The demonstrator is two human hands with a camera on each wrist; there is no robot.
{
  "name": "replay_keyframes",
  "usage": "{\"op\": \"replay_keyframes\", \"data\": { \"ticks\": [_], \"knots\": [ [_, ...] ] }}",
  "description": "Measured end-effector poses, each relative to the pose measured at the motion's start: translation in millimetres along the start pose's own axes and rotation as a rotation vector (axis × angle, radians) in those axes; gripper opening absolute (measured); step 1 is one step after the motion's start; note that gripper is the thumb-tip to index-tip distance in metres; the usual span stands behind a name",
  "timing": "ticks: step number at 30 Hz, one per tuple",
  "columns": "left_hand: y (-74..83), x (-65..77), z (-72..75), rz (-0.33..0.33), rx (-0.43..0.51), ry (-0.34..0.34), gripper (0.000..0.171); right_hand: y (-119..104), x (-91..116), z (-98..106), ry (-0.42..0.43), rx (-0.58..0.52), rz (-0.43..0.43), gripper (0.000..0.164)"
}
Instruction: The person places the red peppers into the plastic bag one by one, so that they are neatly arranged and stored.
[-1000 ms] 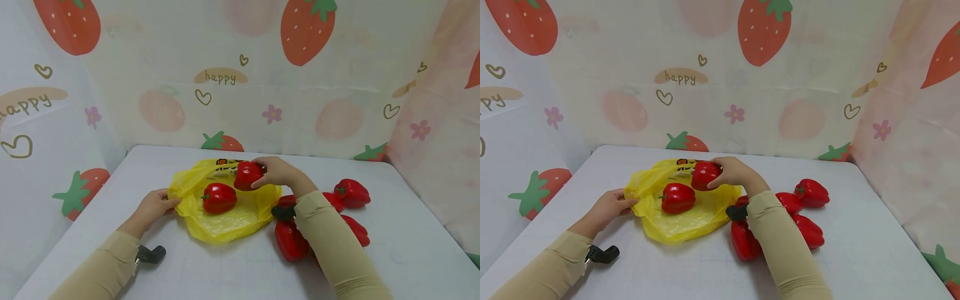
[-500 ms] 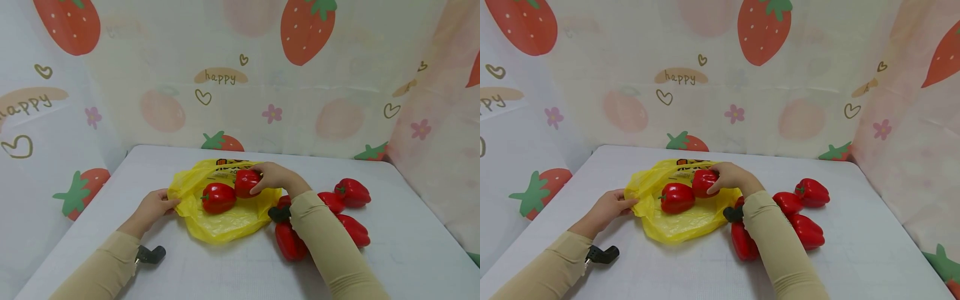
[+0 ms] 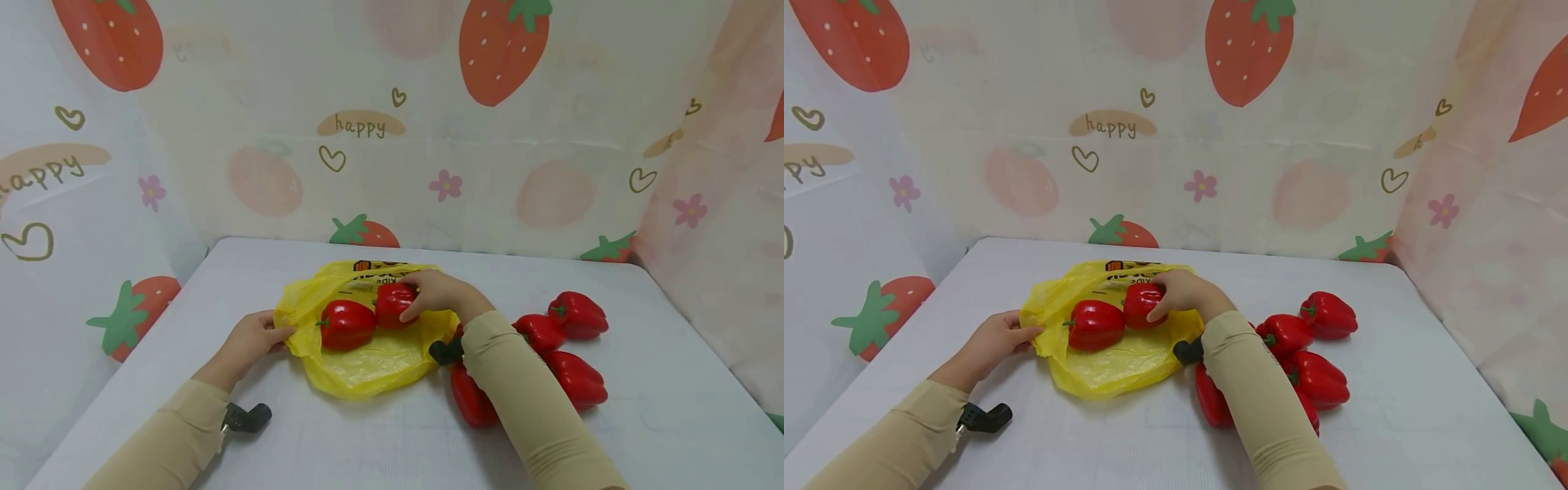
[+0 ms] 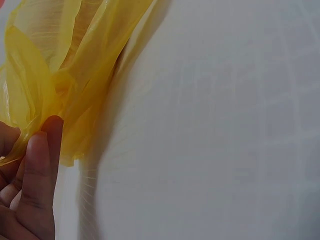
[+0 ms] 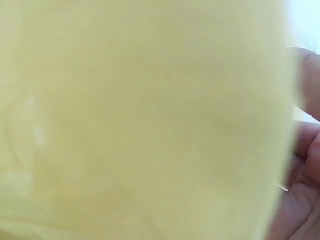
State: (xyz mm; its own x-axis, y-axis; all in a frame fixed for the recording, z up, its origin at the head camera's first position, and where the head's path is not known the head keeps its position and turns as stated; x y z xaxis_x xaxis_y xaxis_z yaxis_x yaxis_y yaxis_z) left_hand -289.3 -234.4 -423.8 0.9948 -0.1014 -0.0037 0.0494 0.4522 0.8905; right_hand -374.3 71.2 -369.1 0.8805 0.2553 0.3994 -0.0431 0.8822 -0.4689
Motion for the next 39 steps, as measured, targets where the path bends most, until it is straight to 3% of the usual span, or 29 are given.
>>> {"op": "replay_keyframes", "data": {
  "ticks": [26,39],
  "knots": [
    [-0.1,-1.1,1.1,0.012,-0.020,0.001,0.038,1.1,-8.4,-8.1,-0.056,-0.044,-0.037,0.079],
    [1.7,1.1,2.6,-0.005,-0.018,0.004,0.036,-1.5,-4.6,-1.8,-0.094,-0.025,-0.014,0.062]
  ]
}}
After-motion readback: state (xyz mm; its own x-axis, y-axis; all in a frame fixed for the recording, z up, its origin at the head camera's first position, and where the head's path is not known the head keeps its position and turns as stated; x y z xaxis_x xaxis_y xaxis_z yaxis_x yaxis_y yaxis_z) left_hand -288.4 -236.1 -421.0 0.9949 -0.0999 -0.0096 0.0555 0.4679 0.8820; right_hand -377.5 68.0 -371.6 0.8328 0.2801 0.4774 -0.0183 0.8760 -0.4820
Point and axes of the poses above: each hand's wrist, its own x-axis away from the middle knuckle, its own z-axis out of the back of the hand, y = z × x, the point moved 3 cm from there along -x, towards the middle knuckle, and after that the axes turned 13 degrees about -z, right-handed, at the moved point
